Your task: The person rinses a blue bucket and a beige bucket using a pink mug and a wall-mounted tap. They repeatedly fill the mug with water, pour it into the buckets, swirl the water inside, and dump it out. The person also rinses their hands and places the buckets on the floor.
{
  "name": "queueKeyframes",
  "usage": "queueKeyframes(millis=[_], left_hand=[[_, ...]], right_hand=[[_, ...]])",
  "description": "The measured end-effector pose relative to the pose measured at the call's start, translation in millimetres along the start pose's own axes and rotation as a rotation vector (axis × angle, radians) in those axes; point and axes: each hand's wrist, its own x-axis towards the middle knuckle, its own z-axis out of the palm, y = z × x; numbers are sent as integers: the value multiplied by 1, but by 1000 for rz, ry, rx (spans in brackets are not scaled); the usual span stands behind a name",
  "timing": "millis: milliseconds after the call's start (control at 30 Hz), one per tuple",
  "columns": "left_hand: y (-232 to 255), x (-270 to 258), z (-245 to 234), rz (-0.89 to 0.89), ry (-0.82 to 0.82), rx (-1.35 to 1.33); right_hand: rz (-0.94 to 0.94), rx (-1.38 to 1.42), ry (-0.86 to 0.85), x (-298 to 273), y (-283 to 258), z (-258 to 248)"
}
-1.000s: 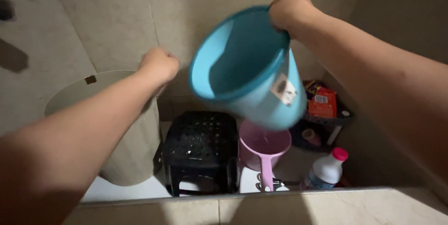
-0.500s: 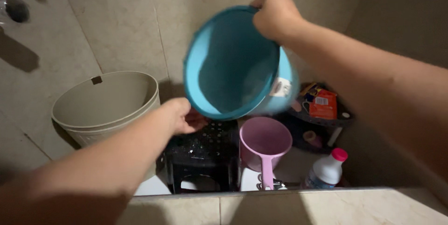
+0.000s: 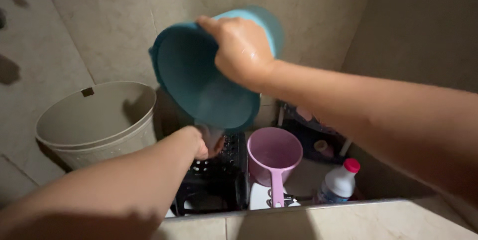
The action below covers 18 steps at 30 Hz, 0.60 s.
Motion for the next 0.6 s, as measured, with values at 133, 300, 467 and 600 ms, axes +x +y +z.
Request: queueKeyframes(millis=[133, 300, 467, 600], left_hand=[[-4, 0, -5, 14, 33, 26], [-5, -3, -14, 21, 62, 69], [-1, -24, -32, 50, 142, 144], [0, -47, -39, 56, 157, 249]], right_hand=[[-44, 18, -22, -6, -7, 5], [-162, -26, 21, -9, -11, 3], [-253, -56, 75, -13, -11, -3], [-288, -52, 65, -14, -12, -8]])
